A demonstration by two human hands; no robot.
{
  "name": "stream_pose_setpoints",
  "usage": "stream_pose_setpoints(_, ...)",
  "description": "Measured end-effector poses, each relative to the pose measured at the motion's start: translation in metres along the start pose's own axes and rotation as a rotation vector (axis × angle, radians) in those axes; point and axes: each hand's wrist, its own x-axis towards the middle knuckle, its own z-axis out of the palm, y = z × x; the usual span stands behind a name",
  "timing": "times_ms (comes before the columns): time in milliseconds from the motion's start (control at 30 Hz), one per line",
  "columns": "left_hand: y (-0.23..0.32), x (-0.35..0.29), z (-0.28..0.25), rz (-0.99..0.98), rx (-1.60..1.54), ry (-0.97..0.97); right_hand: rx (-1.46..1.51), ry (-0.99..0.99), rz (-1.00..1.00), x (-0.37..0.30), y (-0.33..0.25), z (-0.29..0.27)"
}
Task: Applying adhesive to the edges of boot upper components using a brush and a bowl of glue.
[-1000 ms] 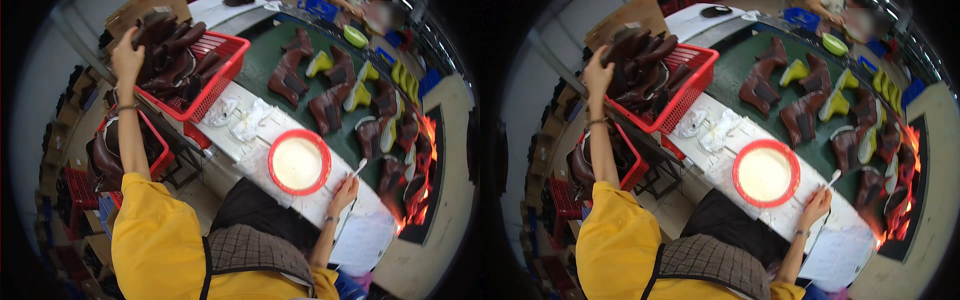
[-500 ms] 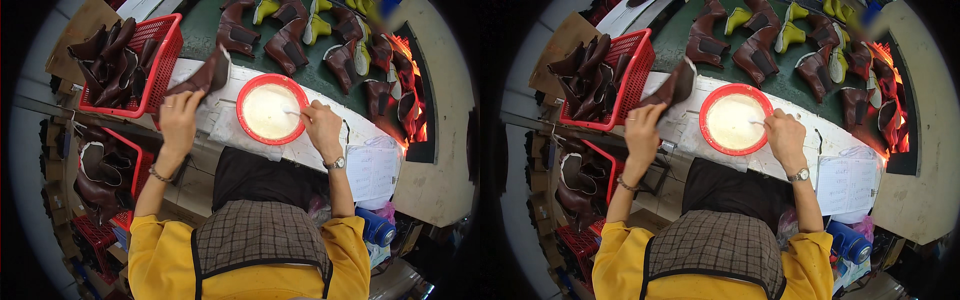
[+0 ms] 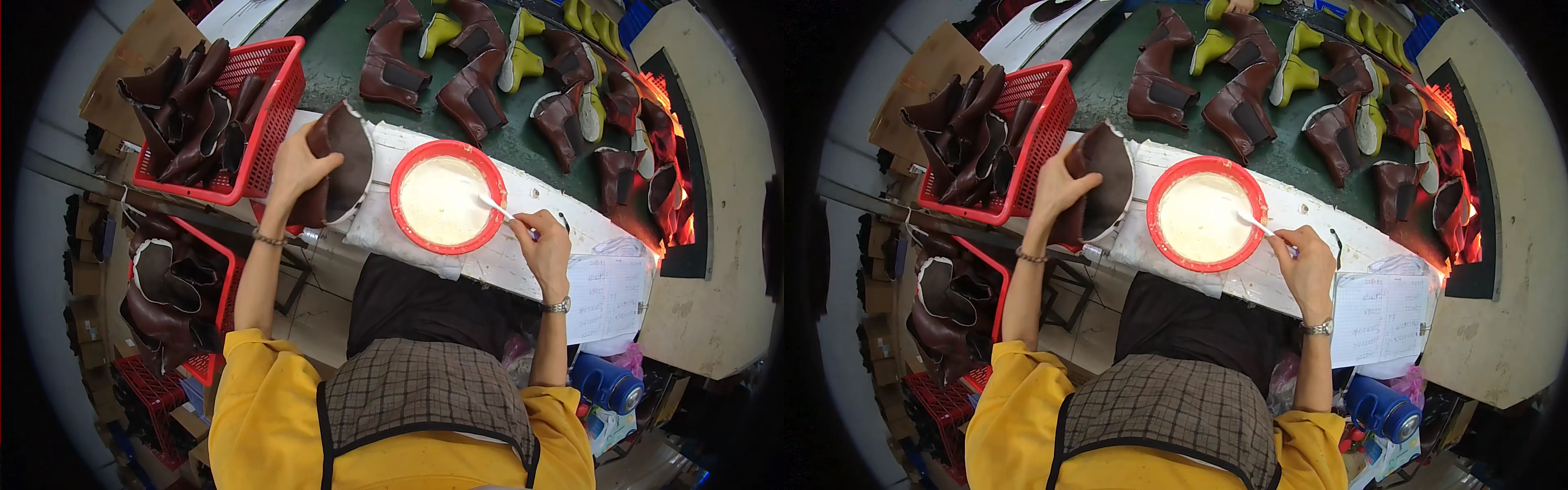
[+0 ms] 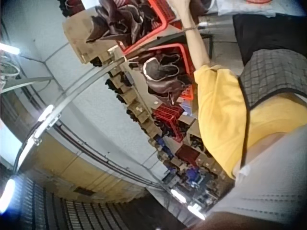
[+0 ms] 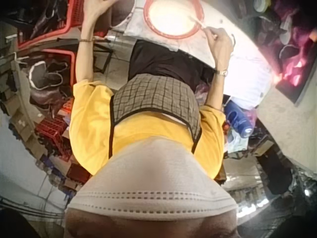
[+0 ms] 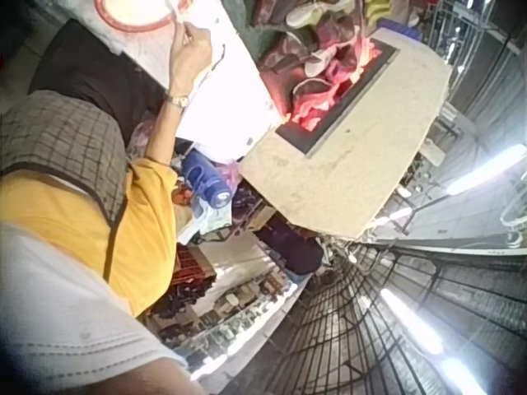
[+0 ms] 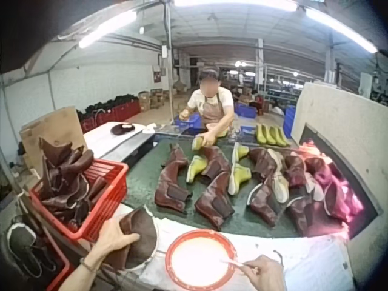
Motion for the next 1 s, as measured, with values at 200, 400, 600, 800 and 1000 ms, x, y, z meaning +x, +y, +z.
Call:
stream_pose_setpoints(200,0.091,-0.029,-0.057,-0.236,-0.429,-0.488,0.389,0.040,-0.162,0.024,-0.030,-0.014)
stream_pose_setpoints(400,0.096,-0.046,-0.055,-0.171,-0.552,-0.751,0.297,0.056,-0.488,0.060,-0.063,-0.012)
stream_pose_setpoints(600,0.104,-0.057,-0.055,-0.050,-0.670,-0.369,0.300,0.132,-0.408,0.045,-0.064,-0.007)
stream_pose_setpoints(800,0.114,-0.065,-0.039,0.030,-0.682,-0.150,0.305,0.146,-0.380,0.026,-0.069,0.009)
stream_pose_setpoints(1000,0.082,-0.035,-0.014,0.071,-0.425,0.043,0.290,-0.018,-0.048,0.028,-0.053,0.008)
